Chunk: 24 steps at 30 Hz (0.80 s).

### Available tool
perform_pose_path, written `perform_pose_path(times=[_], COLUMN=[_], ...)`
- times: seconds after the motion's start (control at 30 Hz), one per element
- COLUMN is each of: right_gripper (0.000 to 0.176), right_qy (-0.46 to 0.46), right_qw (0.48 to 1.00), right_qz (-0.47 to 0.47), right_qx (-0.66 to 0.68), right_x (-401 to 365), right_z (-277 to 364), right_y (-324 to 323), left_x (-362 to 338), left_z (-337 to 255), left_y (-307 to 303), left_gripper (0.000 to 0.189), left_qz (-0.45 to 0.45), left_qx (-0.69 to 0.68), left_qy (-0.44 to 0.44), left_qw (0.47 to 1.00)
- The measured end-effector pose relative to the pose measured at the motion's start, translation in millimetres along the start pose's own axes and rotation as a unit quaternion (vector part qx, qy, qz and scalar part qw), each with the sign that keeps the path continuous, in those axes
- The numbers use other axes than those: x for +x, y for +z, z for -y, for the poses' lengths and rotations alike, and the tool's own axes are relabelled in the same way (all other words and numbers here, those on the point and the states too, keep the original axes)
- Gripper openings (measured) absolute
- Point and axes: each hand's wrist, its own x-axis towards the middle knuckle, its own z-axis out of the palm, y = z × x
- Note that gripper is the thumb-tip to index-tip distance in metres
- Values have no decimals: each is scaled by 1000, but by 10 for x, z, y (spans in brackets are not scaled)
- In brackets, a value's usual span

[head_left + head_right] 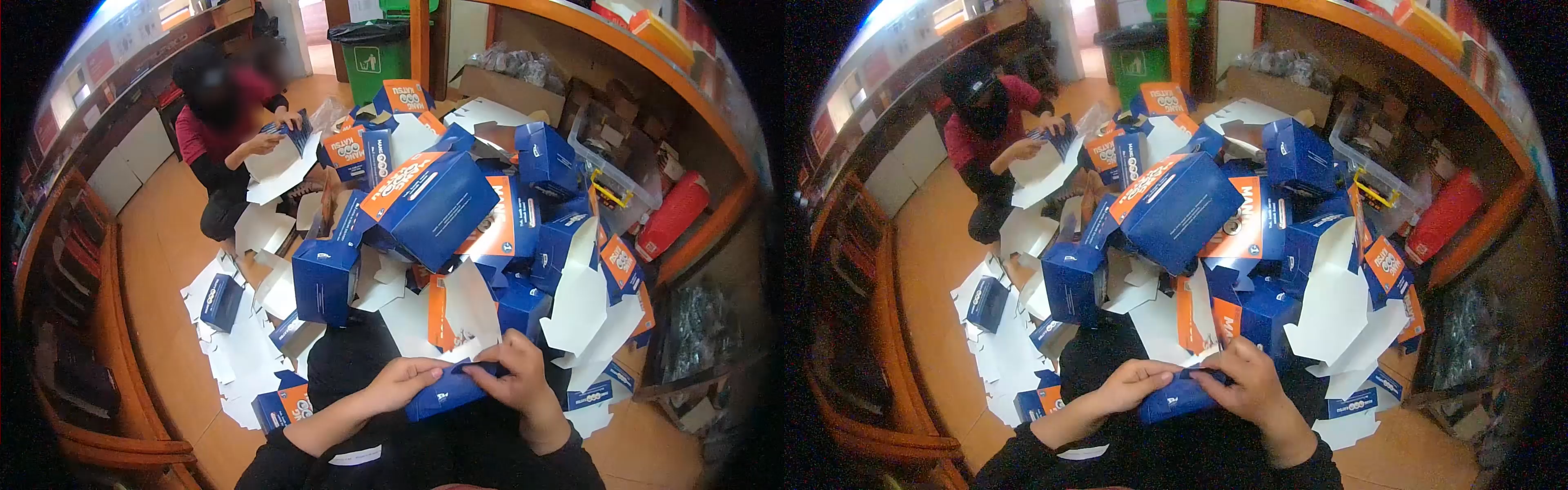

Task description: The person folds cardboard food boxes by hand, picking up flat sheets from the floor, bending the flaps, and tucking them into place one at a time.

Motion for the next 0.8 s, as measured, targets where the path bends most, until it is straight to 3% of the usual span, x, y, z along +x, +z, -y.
perform_pose_path(times=[0.03,0.17,0.2,0.3,0.33,0.37,0.43,0.47,0.53,0.6,0.63,0.67,0.77,0.8], right_gripper=[16,33,42,47,51,52,54,59,61,64,64,64,63,64], right_qy=[13,-45,11,-63,-75,-124,-220,-220,-173,-129,-125,-120,-162,-178], right_qw=[999,985,975,998,997,992,975,973,984,990,991,992,986,984], right_qz=[-23,157,218,-12,-34,-11,33,55,13,-60,-53,-45,12,26], right_qx=[-26,54,48,6,-1,0,1,-53,-47,-17,-5,9,22,14], right_x=[-10,-34,25,68,26,44,105,105,93,130,133,119,108,112], right_z=[5,-99,11,73,76,86,131,120,20,49,50,44,25,33], right_y=[-3,137,23,70,58,73,151,208,322,410,402,383,296,290], left_x=[2,9,-9,-25,-17,-26,-60,-92,-127,-117,-104,-183,-146,-156], left_z=[-3,79,84,17,-37,-114,-375,-416,-462,-212,-146,-144,-150,-195], left_y=[3,17,-5,-2,22,33,172,207,239,181,152,36,43,-19], left_gripper=[31,31,32,34,36,40,44,46,50,51,51,48,48,45], left_qz=[-7,47,49,-104,-174,-199,-228,-229,-230,-308,-344,-291,-301,-277], left_qx=[-7,-11,-50,-129,-162,-165,-266,-279,-304,-139,-53,139,106,97], left_qy=[-11,2,25,112,163,221,250,242,225,185,163,185,287,263], left_qw=[1000,999,997,980,958,940,903,901,897,923,923,928,903,919])
